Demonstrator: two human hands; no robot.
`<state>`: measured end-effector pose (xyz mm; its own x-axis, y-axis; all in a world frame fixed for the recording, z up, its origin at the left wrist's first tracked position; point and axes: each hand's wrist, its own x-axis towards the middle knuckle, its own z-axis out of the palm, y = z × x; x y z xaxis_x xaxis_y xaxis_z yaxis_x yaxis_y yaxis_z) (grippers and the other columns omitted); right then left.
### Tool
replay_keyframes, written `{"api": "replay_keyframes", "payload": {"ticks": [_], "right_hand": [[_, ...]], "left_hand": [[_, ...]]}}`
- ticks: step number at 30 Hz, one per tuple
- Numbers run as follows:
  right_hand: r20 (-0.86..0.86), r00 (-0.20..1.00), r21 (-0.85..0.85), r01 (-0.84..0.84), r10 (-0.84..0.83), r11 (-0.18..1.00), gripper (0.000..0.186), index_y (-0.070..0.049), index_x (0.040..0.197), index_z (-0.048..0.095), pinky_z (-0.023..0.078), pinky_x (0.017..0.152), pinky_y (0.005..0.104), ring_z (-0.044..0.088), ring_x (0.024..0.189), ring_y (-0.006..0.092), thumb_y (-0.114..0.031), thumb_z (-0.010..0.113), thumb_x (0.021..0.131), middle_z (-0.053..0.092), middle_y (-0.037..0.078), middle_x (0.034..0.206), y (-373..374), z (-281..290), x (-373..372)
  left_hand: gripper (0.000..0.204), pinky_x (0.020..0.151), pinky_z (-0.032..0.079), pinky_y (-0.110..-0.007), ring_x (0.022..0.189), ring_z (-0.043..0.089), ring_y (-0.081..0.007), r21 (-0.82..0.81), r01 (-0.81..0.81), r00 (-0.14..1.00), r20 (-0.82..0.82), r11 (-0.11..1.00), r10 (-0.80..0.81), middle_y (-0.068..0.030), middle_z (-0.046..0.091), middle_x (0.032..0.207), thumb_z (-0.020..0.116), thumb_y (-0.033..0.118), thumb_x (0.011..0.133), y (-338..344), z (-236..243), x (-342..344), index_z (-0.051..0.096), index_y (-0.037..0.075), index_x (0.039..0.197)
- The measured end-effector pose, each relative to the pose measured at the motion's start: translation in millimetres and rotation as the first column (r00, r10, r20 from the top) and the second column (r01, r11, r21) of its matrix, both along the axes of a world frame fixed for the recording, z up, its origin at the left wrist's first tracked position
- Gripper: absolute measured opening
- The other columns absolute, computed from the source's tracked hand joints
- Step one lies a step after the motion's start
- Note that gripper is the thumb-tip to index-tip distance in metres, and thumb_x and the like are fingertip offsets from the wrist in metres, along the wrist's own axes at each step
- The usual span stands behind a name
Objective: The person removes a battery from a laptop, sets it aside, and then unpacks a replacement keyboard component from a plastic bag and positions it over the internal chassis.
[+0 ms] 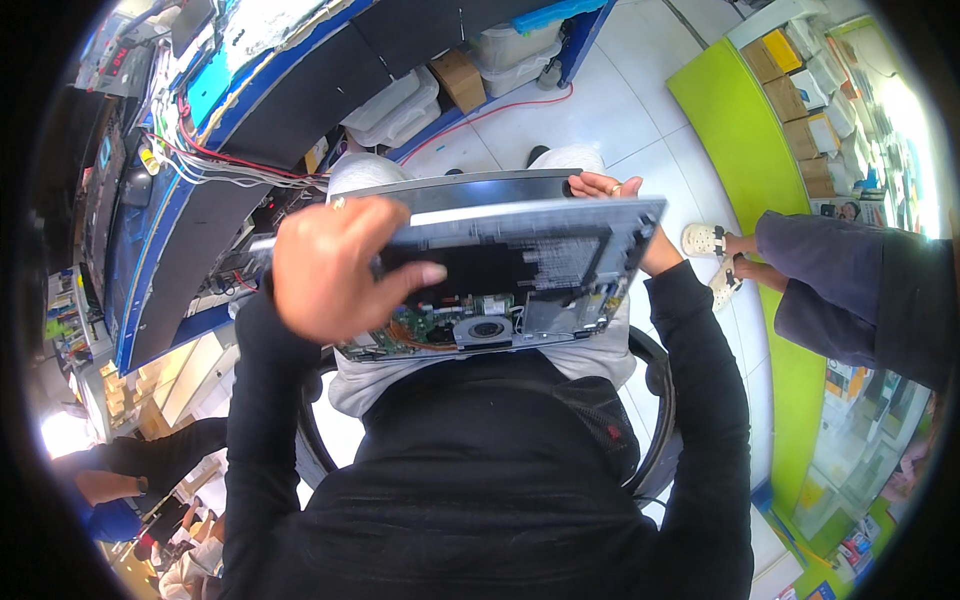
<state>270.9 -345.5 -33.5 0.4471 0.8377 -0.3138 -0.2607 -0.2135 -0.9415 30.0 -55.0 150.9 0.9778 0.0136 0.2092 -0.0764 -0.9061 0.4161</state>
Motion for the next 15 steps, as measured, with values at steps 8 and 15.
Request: {"api": "replay_keyframes", "payload": {"ticks": [8,15], "right_hand": [[0.144,0.984,-0.014,0.11,-0.107,0.994,0.053,0.006,0.141,0.049,0.043,0.113,0.0375,0.055,0.133,0.0271,-0.037,0.044,0.11,0.059,0.019,0.139,3,26,-28],[0.387,0.893,-0.339,-0.094,0.23,0.936,0.043,0.0,0.125,0.065,0.045,0.104,0.0336,0.06,0.121,0.0222,0.011,0.063,0.083,0.069,0.01,0.12,-63,86,-79]], "left_hand": [[0.038,0.053,0.041,-0.034,0.059,0.055,-0.0214,0.076,-0.038,0.995,0.091,0.996,0.031,-0.0025,0.056,0.071,0.089,0.026,0.064,-31,23,-41,0.064,0.008,0.086],[0.038,0.056,0.044,-0.033,0.062,0.059,-0.0223,0.055,-0.055,0.994,0.095,0.997,0.05,-0.0033,0.059,0.072,0.089,0.025,0.064,-27,19,-39,0.064,0.008,0.086]]}}
